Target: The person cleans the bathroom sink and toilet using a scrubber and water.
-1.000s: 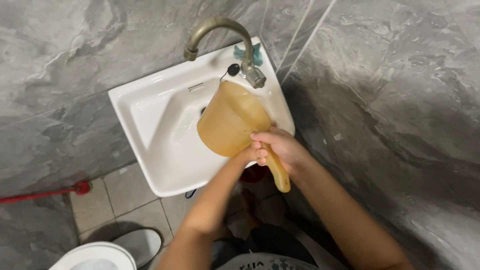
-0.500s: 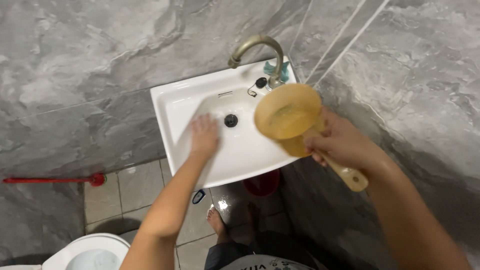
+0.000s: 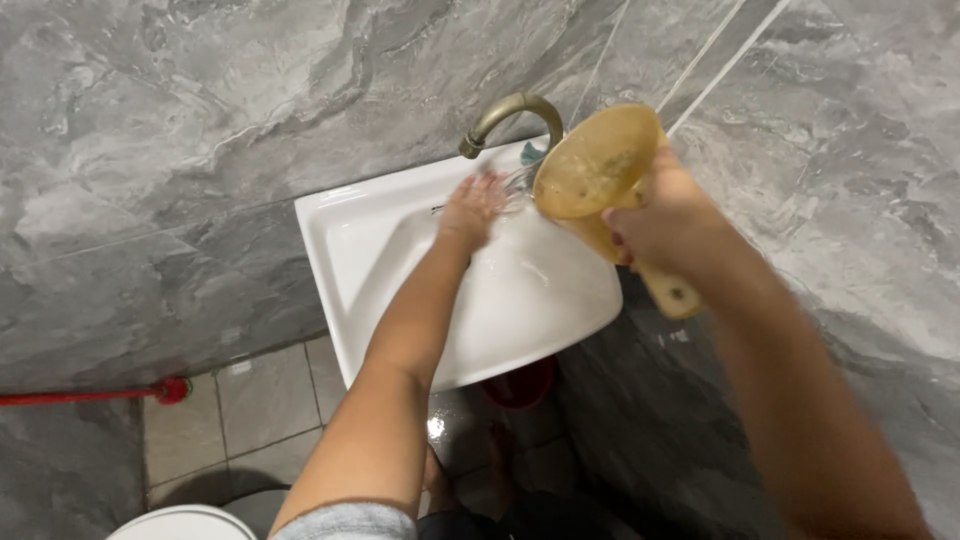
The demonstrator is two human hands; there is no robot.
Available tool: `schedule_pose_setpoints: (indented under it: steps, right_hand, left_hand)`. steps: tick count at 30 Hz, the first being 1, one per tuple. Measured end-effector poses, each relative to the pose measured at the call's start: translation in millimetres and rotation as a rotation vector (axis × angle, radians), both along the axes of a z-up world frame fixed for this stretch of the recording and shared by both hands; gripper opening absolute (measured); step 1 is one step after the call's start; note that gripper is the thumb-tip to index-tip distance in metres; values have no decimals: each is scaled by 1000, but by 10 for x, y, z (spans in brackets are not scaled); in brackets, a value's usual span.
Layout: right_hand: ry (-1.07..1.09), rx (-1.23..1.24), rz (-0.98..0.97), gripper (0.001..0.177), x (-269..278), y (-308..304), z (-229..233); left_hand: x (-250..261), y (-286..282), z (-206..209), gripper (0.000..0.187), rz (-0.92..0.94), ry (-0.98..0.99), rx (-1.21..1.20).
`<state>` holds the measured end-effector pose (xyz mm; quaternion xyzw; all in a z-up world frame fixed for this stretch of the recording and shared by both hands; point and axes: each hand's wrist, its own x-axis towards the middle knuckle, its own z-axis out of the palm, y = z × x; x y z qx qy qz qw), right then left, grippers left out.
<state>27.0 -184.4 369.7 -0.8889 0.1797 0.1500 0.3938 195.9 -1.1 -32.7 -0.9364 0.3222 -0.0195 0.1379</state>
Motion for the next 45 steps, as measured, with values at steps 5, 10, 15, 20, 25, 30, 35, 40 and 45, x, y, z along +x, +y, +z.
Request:
schedule_pose_setpoints:
  steps: [5,10,15,20,25,30,35,40,45]
  right_hand:
    - [140,158,-40,71,135,-690,-360]
    - [143,219,-42,66,113,-801,-214]
    - [146,48,39,65,246,-528,72]
    - [77,-50,168,39,433,-439,94]
    - [25,-10,194,38,338,-535,54]
    - [132,146,7,73,40,-766,16]
    - [248,-55,34,74,-299,-606,168]
    - [303,-276,298,57,-462,-376,-59]
    - [308,-540,520,75,-491,-242,-350]
  left_hand:
    - [-519,413,212,71,140,-141,-14]
    - [-662,372,598,45,319,162,-8]
    - [-257,-80,1039,50,-75,0,-616]
    - [201,-705,585,52,117,334,-990]
    - [-190,-870,839,46,389,920,-1620]
    - [-335,-504,148,31,466,973,-1846]
    - [-853,-459,-179,33,336,540,-1492]
    - [-1417,-948,-282,56,245,471,-1263]
    - [-1566,-1149,-1457,49,125,764,-768]
